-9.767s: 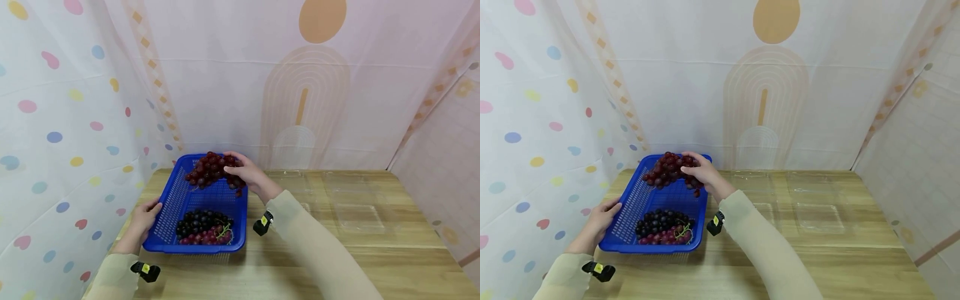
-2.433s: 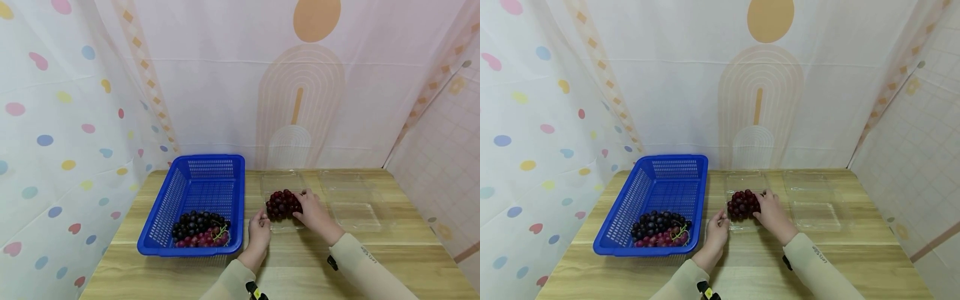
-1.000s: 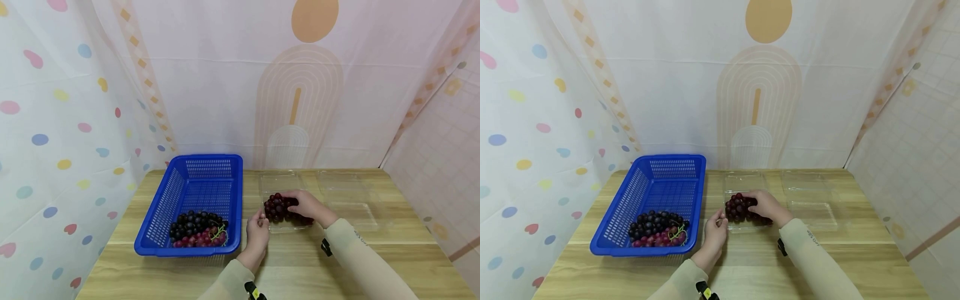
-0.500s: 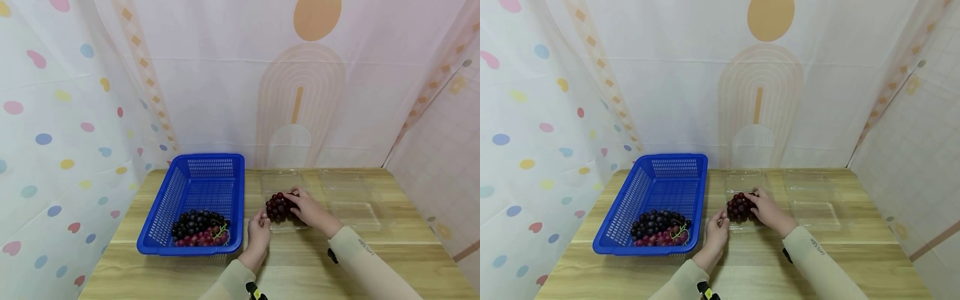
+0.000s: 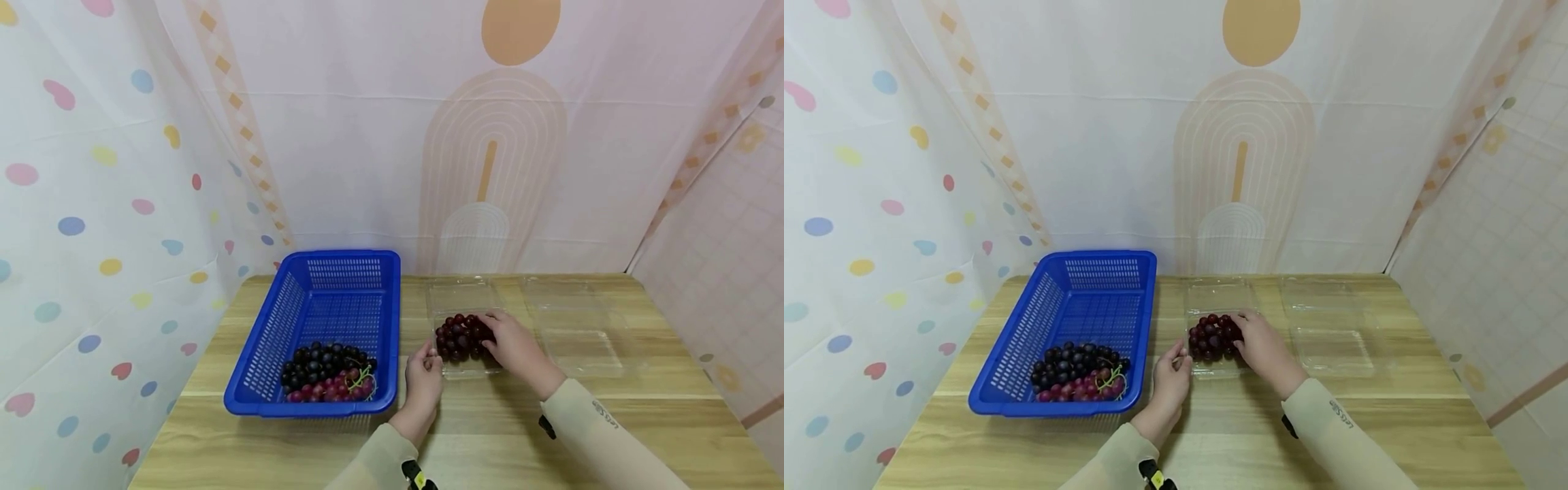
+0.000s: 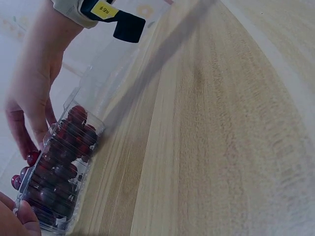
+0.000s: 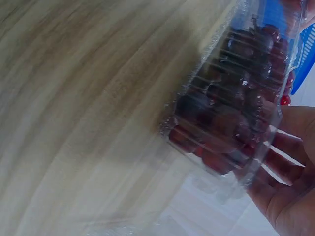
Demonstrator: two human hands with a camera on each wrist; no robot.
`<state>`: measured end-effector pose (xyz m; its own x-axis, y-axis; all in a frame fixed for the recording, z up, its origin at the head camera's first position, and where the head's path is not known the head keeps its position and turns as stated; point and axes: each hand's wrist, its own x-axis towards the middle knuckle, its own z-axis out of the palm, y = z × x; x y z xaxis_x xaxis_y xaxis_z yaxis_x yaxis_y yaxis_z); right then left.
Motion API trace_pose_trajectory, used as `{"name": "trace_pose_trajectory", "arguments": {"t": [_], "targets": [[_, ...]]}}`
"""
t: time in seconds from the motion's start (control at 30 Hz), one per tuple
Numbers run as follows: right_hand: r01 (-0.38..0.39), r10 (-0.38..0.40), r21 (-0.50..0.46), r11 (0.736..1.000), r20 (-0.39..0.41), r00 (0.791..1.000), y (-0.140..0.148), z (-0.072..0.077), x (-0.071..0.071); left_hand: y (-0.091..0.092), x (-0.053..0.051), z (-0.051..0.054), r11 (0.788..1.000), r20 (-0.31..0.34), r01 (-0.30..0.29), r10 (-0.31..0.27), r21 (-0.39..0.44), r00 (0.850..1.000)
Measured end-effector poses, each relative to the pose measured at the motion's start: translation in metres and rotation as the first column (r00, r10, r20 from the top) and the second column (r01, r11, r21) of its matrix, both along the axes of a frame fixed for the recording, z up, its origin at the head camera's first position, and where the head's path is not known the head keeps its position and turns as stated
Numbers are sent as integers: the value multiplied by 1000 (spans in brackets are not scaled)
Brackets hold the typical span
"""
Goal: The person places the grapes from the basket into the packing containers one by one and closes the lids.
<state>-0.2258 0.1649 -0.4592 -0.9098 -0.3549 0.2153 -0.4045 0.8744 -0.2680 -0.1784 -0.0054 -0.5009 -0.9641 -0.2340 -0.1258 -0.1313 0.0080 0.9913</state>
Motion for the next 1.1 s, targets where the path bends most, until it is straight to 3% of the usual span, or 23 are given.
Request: {"name": "trace_pose_trajectory", "arguments": {"t": [0.4,0.57,0.73,0.9,1.1], "targets": [[11,-6,-65,998,69,998,6,-2,-5,0,1,3,1000,11,15,-15,22,1000],[-8,8,-45,999,0,1000,1,0,-5,0,1,2,1000,14,17,-18,13,1000],[-126,129,42,991,-65,989,-9,-5,-7,-1,1,2,1000,19,14,-14,6,1000],[-143,148,69,987,-85,985,-14,-10,-6,-1,1,1,1000,13,23,-23,12,1000],[-150,153,48,987,-49,987,-11,-9,-9,0,0,2,1000,18,16,-16,7,1000]]}}
